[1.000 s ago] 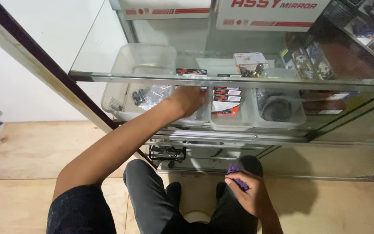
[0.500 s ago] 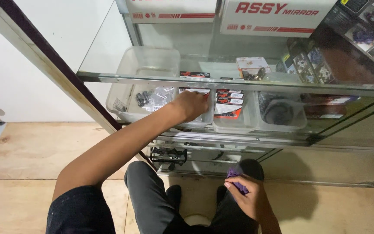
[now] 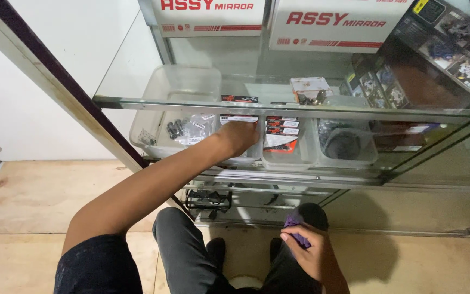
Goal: Cleaning small motorcycle components inside plastic bags using a cloth.
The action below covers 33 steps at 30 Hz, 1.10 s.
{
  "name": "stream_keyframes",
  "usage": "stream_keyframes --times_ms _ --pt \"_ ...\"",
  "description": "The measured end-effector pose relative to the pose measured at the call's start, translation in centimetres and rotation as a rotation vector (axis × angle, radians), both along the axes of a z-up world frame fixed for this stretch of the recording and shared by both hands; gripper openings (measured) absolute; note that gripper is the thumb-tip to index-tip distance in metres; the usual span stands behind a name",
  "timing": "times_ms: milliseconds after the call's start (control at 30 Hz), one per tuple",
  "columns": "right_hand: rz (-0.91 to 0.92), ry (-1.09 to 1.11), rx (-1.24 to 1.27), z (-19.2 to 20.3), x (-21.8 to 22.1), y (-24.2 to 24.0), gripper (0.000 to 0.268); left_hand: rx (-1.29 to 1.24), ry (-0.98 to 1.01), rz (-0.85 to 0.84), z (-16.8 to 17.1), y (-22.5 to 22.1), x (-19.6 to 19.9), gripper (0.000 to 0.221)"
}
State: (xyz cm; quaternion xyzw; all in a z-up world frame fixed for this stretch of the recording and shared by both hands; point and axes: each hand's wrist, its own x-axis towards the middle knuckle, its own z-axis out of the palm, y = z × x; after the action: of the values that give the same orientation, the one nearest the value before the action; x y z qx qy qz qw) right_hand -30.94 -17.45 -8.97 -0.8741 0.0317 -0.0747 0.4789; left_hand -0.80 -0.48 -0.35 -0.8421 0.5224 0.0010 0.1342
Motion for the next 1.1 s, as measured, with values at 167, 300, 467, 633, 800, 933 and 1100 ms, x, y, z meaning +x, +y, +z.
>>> stream_keyframes --times_ms 167,300,467,633,800,933,1100 --pt "-0.043 -0.004 0.070 -0.4 0.0 0.6 0.014 -0.184 -0.131 0.020 -2.1 -0.3 0.6 0.034" --pt "0.062 -0.136 0.040 1.9 0.1 1.0 0.011 -0.197 -0.108 0.005 -1.7 0.2 0.2 0.024" --pt "0.034 -0.072 0.027 0.3 -0.1 0.4 0.013 -0.090 -0.131 -0.007 -0.2 0.5 -0.2 0.027" --pt "0.056 -0.078 0.039 -0.5 0.0 0.3 0.014 -0.104 -0.281 -0.050 0.4 1.2 -0.3 0.030" --pt "0.017 -0.052 -0.008 0.1 -0.1 0.7 0.011 -0.304 -0.281 -0.130 2.0 2.8 -1.1 0.023" --pt "0.044 -0.038 0.036 -1.6 -0.2 0.6 0.013 -0.420 -0.114 -0.075 3.8 5.1 -2.0 0.026" --pt "-0.043 0.046 -0.037 -4.1 -0.6 0.4 0.017 -0.585 0.044 0.035 5.6 10.0 -2.5 0.027"
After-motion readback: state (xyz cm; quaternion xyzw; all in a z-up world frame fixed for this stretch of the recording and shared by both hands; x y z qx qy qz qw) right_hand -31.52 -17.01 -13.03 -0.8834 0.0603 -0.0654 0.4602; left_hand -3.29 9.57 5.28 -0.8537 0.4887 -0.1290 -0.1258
